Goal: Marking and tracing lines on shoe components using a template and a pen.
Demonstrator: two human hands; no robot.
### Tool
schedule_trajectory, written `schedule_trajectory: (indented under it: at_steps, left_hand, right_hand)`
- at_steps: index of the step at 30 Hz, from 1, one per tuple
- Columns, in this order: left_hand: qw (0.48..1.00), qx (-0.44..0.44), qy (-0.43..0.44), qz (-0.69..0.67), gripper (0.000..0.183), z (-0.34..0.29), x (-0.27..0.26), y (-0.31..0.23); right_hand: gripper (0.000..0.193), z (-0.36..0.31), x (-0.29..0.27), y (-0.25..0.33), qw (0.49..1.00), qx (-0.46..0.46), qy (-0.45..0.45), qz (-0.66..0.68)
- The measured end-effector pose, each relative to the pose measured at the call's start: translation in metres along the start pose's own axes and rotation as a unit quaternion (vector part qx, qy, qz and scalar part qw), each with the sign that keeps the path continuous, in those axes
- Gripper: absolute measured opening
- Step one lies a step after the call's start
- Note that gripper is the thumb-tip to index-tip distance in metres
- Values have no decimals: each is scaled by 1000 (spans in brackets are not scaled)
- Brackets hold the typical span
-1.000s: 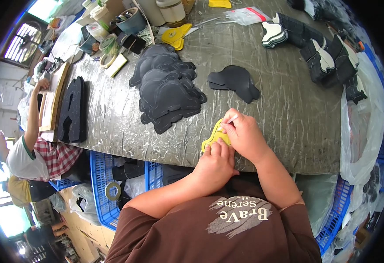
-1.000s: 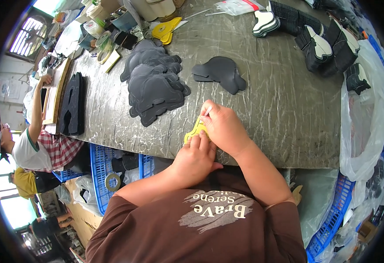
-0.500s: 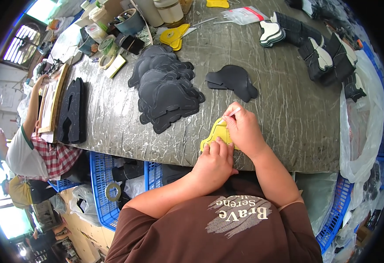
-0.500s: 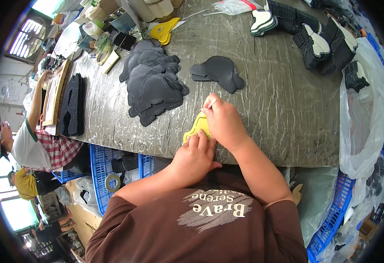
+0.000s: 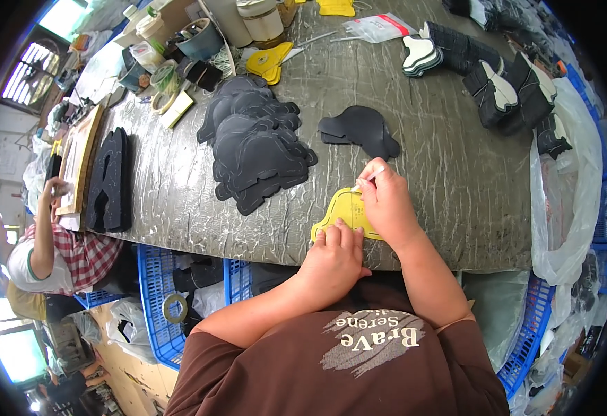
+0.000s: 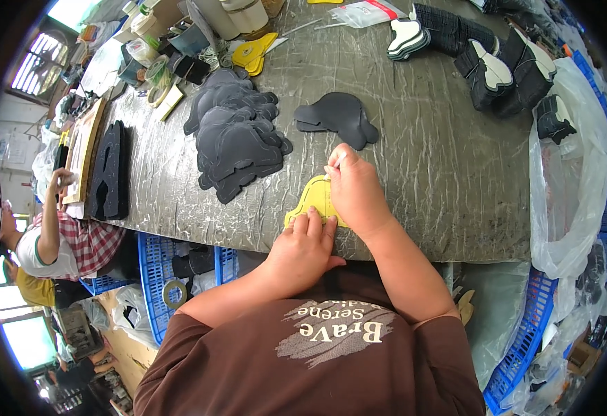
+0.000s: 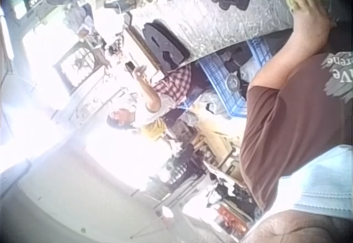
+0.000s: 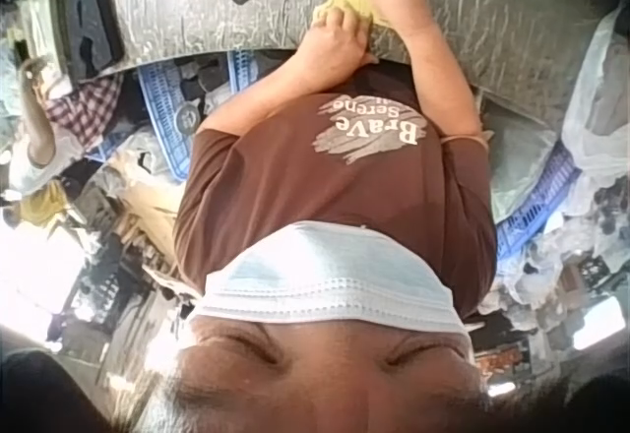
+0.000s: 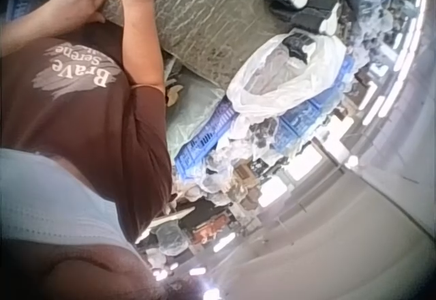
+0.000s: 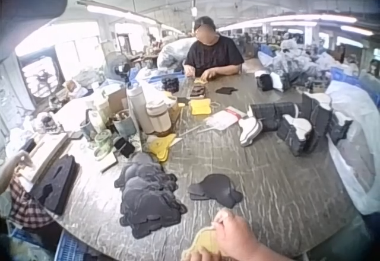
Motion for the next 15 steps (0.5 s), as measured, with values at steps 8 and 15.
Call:
schedule_trajectory:
  at_steps: [8, 15]
  left_hand:
    - [1000, 0, 7, -2, 73, 0, -2, 0]
    - [1000, -4, 14, -10, 74, 0, -1, 0]
  right_hand:
    - [12, -2, -1, -2, 1000, -19, -10, -16]
    - [12, -6, -3, -4, 1000, -24, -16, -2]
Point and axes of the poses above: each hand's wrist, its own z-axis towards the middle knuckle, its own x-axis out of the palm, y = z × x, the point moved 2 cm from there along z, towards the middle knuckle, and after that the axes turned 5 degrees about y, right-handed, at the moved point
